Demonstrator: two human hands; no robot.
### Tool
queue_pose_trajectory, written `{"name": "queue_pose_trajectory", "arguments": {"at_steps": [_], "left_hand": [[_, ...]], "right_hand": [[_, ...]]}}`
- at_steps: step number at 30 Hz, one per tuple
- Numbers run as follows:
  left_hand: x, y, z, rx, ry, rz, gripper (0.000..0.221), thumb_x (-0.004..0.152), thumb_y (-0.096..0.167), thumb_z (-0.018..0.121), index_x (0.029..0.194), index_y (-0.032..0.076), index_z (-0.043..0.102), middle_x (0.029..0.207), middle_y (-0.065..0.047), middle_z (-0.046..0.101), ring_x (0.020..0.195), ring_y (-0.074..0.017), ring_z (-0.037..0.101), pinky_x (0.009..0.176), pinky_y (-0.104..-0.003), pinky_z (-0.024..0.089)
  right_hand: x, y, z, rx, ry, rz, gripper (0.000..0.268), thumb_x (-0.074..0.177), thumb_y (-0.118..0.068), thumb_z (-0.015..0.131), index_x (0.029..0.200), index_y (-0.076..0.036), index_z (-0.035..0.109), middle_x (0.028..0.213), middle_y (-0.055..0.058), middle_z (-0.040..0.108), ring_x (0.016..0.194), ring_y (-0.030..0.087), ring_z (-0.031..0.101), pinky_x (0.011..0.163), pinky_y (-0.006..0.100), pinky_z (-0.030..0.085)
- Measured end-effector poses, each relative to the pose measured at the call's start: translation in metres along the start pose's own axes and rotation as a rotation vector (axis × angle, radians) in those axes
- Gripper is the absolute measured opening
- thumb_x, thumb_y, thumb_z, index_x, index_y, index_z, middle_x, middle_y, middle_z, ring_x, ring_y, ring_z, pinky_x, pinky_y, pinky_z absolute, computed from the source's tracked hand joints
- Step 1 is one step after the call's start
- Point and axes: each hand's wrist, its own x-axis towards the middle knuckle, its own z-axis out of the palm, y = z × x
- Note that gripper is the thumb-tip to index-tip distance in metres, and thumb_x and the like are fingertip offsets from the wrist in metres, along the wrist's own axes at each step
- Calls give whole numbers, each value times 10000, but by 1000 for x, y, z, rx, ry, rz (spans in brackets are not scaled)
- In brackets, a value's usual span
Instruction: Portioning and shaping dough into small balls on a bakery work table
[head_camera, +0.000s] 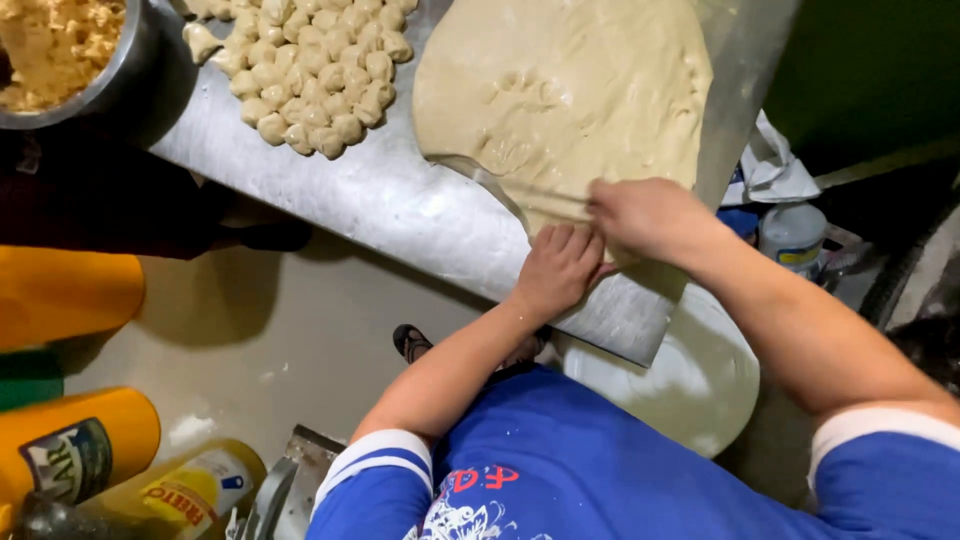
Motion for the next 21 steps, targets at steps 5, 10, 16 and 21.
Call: {"name": "queue_pose_trajectory", "arguments": {"at_steps": [5, 10, 16, 21], "left_hand": [[-1, 0, -21, -29, -7, 30, 301, 1017, 250, 422, 831, 106, 609, 814, -109, 525, 784, -336, 560, 666, -433, 433], [-16, -3, -12, -36, -21, 9, 293, 1063, 243, 385, 1084, 114, 647, 943, -95, 583, 818, -307, 592, 662, -407, 451], [-8, -9, -56, -135, -169, 17, 97, 968, 141, 580, 1011, 54, 595, 877, -97, 517, 772, -309, 480, 666, -447, 391], [-19, -1, -64, -117, -100, 10, 329, 1058, 364, 570, 1239, 90, 545, 1209, -143, 501, 928, -357, 533, 761, -456, 478]], "right_hand": [[27, -14, 23, -140, -158, -139, 430, 1019, -419, 322, 1179, -181, 643, 959, 221, 773, 957, 470, 742, 811, 606, 574], [-25, 54, 21, -416, -150, -39, 274, 1025, -283, 425, 1123, -200, 667, 855, 112, 793, 891, 344, 793, 750, 492, 625], [-125, 244, 38, -568, -405, 291, 363, 1031, -579, 389, 1001, -236, 506, 680, 9, 719, 611, 209, 729, 603, 383, 552], [-136, 265, 67, -549, -19, 386, 361, 1026, -624, 419, 1042, -301, 579, 863, 25, 782, 793, 297, 785, 663, 423, 576]]}}
